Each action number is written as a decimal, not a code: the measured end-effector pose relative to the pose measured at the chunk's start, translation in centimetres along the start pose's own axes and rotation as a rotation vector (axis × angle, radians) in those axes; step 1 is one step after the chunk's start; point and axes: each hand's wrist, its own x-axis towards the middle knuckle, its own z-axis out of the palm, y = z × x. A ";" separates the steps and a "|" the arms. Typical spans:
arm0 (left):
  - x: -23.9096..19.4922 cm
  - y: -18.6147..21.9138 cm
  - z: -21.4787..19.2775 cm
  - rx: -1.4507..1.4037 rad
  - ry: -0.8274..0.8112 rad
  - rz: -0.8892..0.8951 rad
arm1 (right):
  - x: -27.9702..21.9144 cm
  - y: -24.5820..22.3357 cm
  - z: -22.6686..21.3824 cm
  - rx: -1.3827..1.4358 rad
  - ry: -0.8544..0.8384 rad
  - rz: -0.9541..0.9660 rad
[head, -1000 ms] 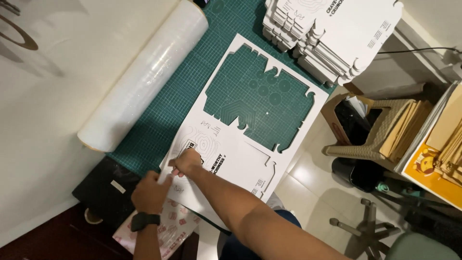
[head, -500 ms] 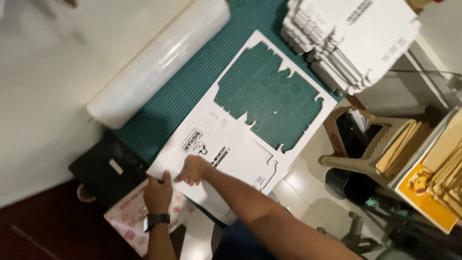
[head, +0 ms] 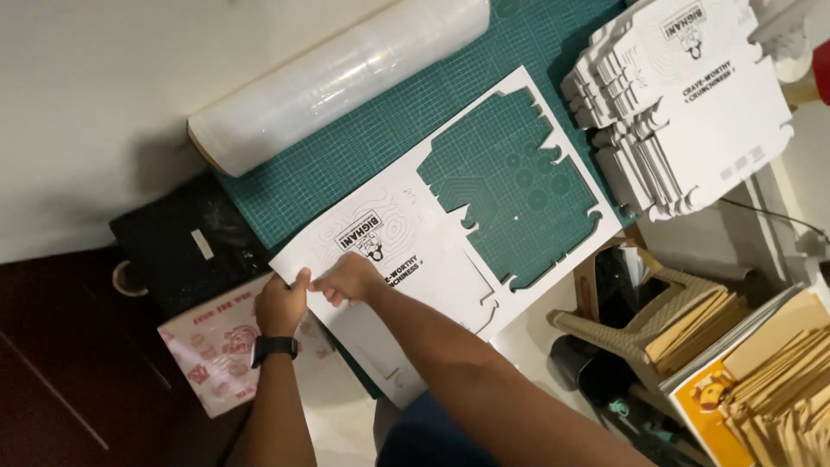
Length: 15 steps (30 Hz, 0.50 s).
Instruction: Manually punching out pre-cut cardboard templates from a larger sheet and stacking the finished pieces.
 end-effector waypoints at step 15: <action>-3.2 1.3 6.0 0.447 0.503 -0.015 | 1.2 0.0 -0.9 -0.006 0.046 0.026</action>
